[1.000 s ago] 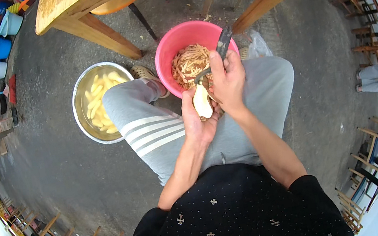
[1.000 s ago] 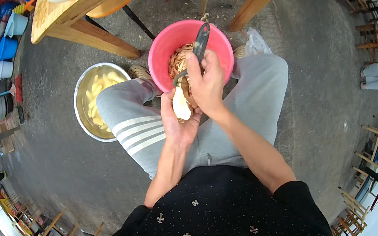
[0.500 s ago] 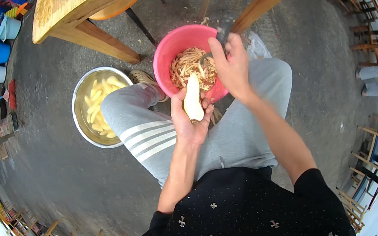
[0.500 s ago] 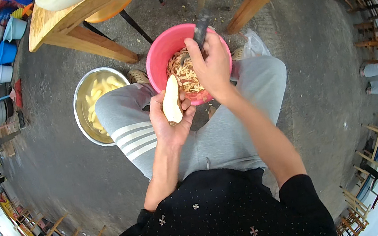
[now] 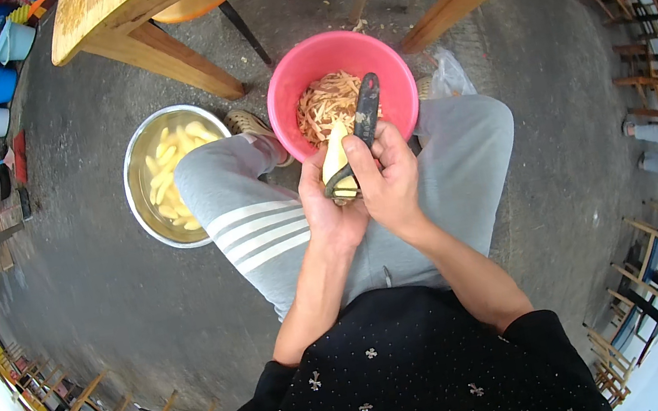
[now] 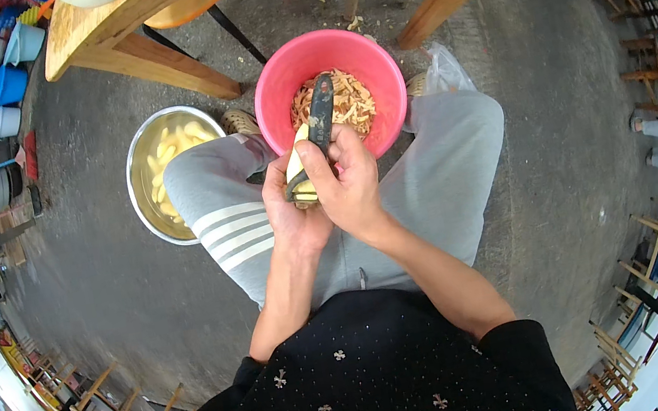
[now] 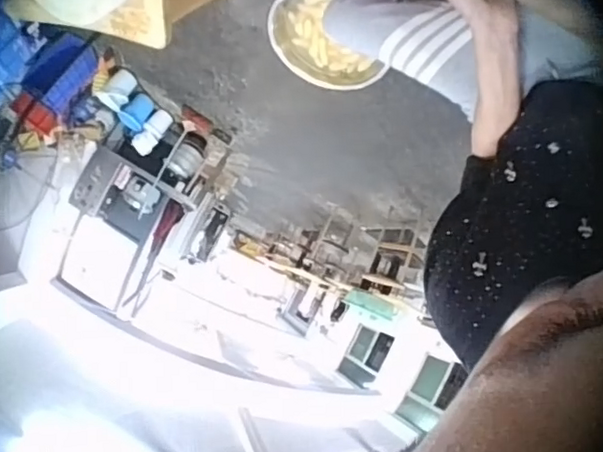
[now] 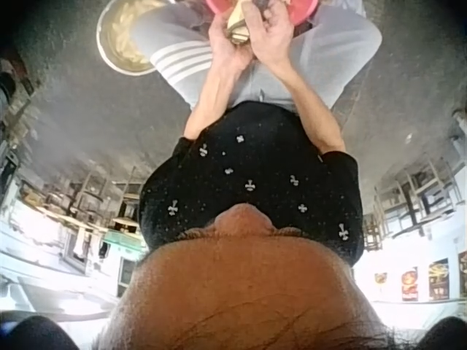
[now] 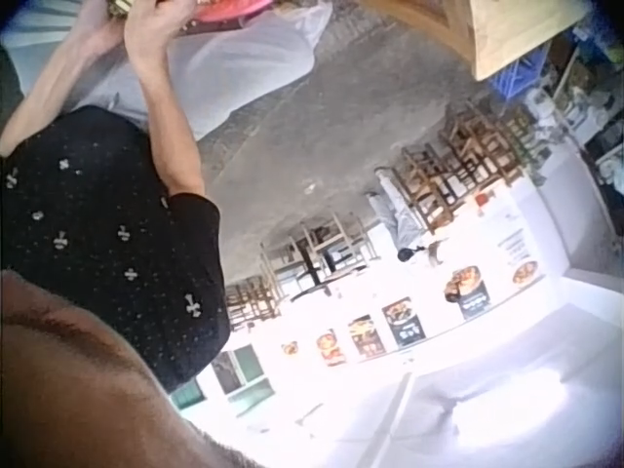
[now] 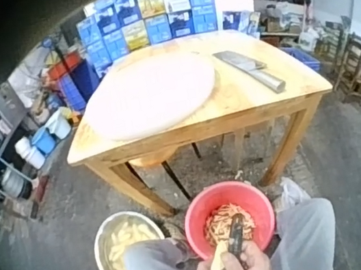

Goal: The person is peeling and slicing vegetables (likely potatoes or sweet potatoes) using a knife and a peeler.

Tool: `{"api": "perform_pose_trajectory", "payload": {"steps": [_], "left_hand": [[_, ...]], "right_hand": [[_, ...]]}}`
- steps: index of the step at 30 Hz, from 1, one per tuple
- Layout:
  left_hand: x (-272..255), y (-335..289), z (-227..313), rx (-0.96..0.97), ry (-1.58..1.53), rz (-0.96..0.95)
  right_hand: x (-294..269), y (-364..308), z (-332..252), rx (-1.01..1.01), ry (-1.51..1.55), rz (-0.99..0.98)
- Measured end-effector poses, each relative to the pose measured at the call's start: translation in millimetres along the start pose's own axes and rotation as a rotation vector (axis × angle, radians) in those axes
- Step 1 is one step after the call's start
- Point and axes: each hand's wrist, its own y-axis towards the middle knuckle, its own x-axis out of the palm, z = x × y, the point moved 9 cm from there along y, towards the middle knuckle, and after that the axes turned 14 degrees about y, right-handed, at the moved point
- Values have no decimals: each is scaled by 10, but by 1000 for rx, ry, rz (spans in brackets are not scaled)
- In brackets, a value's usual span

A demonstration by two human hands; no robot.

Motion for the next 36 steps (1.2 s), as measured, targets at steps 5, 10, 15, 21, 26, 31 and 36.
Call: {"api": "perform_pose_trajectory", "payload": {"steps": [5, 10, 15, 21, 26, 31, 36], "left_hand": [[-32, -12, 25, 12, 1, 50], [106, -86, 30, -23, 33, 22], [84, -60, -13, -77, -6, -183], [151, -24, 60, -85, -77, -122], [49, 12, 41, -82, -59, -26], [-8, 1, 84, 2, 12, 66], [-82, 67, 71, 43, 43, 35]], "right_hand": [[-24, 0, 49, -37, -77, 11], [-85, 61, -173, -429, -372, -56], [-35, 151, -467, -414, -279, -170], [-192, 351, -393, -288, -248, 78], [-338, 142, -155, 38, 3, 201], [-279, -21, -152, 147, 127, 280], [-254, -103, -90, 125, 144, 240]]}}
